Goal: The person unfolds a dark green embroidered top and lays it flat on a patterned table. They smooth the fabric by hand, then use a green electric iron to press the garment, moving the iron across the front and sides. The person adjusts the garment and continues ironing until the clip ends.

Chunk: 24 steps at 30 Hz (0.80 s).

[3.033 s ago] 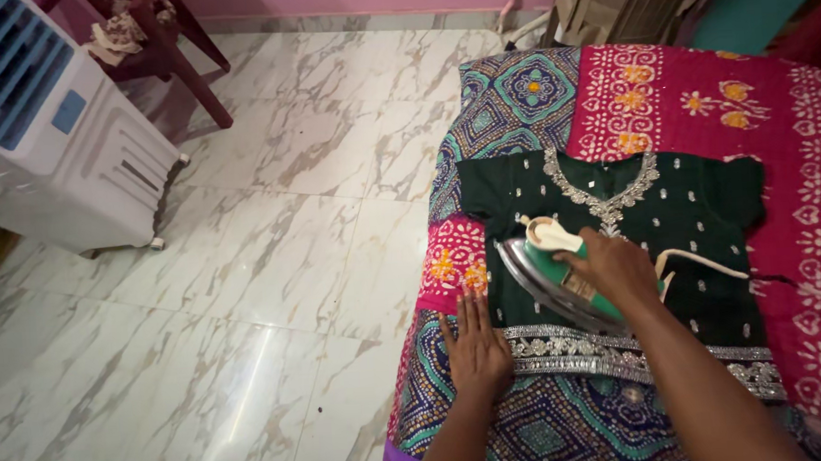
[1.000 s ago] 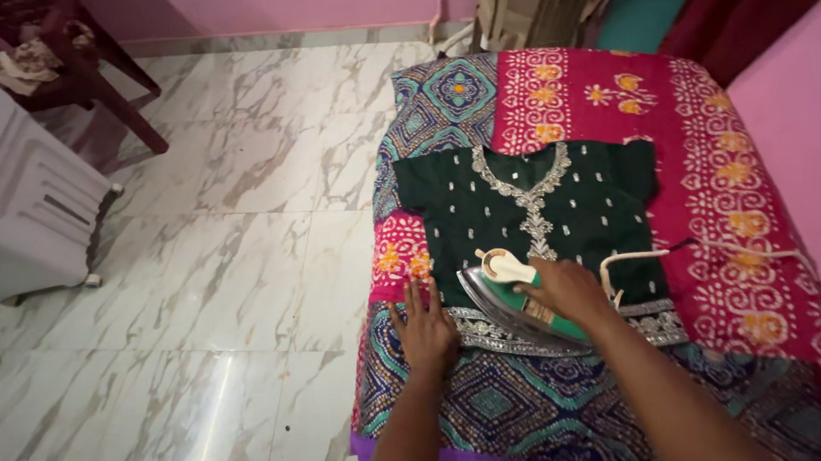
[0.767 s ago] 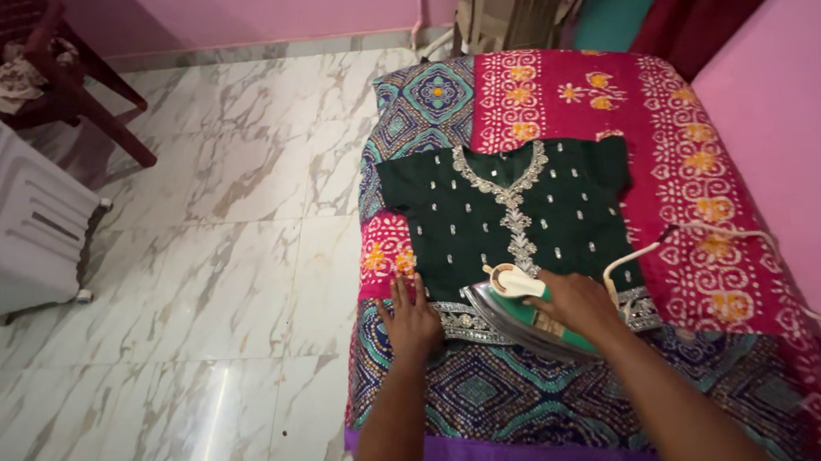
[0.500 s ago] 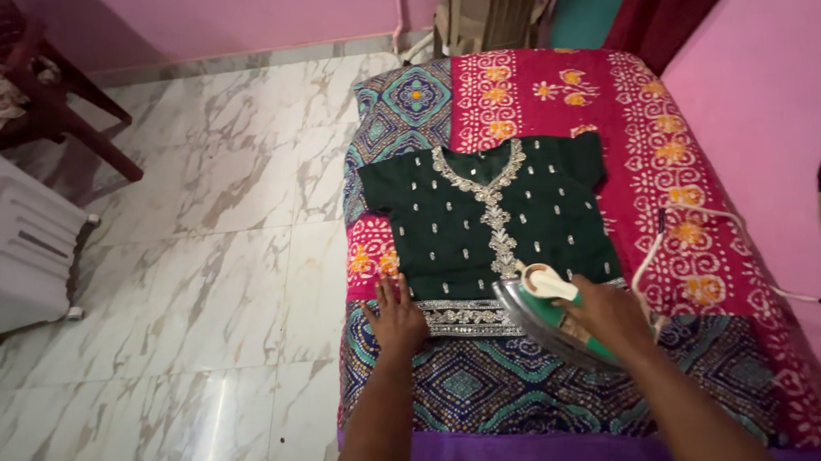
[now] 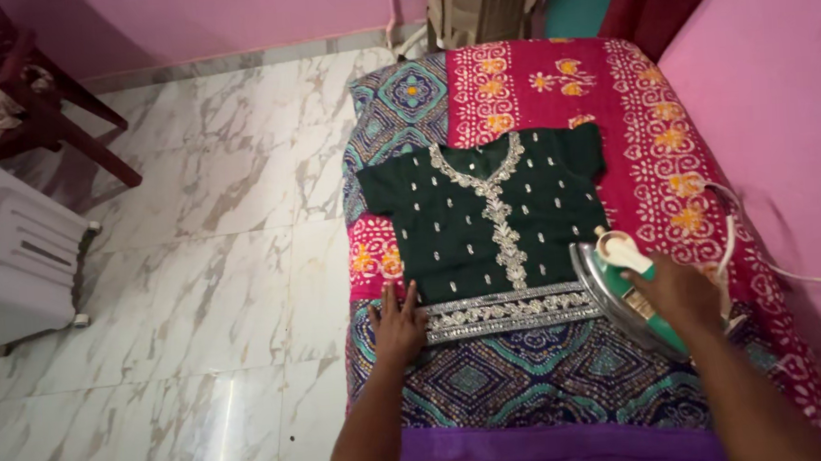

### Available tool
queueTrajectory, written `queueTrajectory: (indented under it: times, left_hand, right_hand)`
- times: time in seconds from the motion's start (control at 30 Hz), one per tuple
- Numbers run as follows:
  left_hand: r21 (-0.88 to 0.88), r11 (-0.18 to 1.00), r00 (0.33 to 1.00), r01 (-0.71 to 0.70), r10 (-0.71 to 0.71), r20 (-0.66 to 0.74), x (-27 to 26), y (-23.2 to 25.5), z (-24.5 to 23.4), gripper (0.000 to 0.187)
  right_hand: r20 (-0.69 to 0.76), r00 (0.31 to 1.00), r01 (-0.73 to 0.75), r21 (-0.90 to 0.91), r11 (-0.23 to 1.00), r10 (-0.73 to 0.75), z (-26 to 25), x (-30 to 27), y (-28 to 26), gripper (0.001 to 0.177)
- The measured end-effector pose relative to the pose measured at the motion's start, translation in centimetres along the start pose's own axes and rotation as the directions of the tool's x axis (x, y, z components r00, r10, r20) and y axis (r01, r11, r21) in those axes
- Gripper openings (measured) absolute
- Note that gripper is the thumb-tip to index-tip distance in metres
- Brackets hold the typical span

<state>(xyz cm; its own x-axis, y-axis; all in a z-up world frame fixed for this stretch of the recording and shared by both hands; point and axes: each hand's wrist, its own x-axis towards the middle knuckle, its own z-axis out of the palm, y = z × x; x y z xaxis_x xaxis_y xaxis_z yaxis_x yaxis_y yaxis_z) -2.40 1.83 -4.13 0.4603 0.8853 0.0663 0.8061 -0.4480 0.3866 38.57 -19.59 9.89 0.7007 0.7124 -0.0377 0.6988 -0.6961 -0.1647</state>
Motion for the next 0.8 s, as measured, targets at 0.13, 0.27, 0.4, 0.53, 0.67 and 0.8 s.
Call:
queueTrajectory:
  times: [0.13,0.27,0.4,0.53,0.67,0.8]
  left_hand:
    - [-0.079,0.997,0.991,0.004,0.006,0.130,0.4,-1.5,-1.3,0.098]
    - [-0.127,0.992,0.990,0.020,-0.002,0.138,0.9,-1.8,-1.3,0.121]
    - [-0.123,0.988,0.975,0.096,-0.068,0.210,1.7,-1.4,-0.8,0.136]
    - [-0.134,0.976,0.958,0.171,-0.133,0.253,2.4,-1.3,-0.2,0.140]
    - [-0.171,0.963,0.951,0.206,-0.157,0.265,2.7,-1.1,0.3,0.145]
    - [-0.126,0.972,0.935,0.198,-0.149,0.321,3.1,-0.9,0.1,0.149]
  right_hand:
    - [-0.058,0.973,0.225,0.025,0.974,-0.223,0.2,-1.0,-3.1,0.054]
    - [-0.082,0.937,0.341,0.005,0.940,-0.339,1.0,-1.3,-9.0,0.058]
    - [-0.011,0.914,0.405,0.080,0.911,-0.405,1.9,-1.1,-15.0,0.055]
    - [0.042,0.893,0.446,0.061,0.893,-0.449,2.9,-0.3,-19.9,0.056]
    - [0.001,0.878,0.478,0.020,0.878,-0.478,3.6,1.2,-22.5,0.054]
    - [0.039,0.910,0.412,0.019,0.911,-0.412,3.7,3.1,-24.2,0.056]
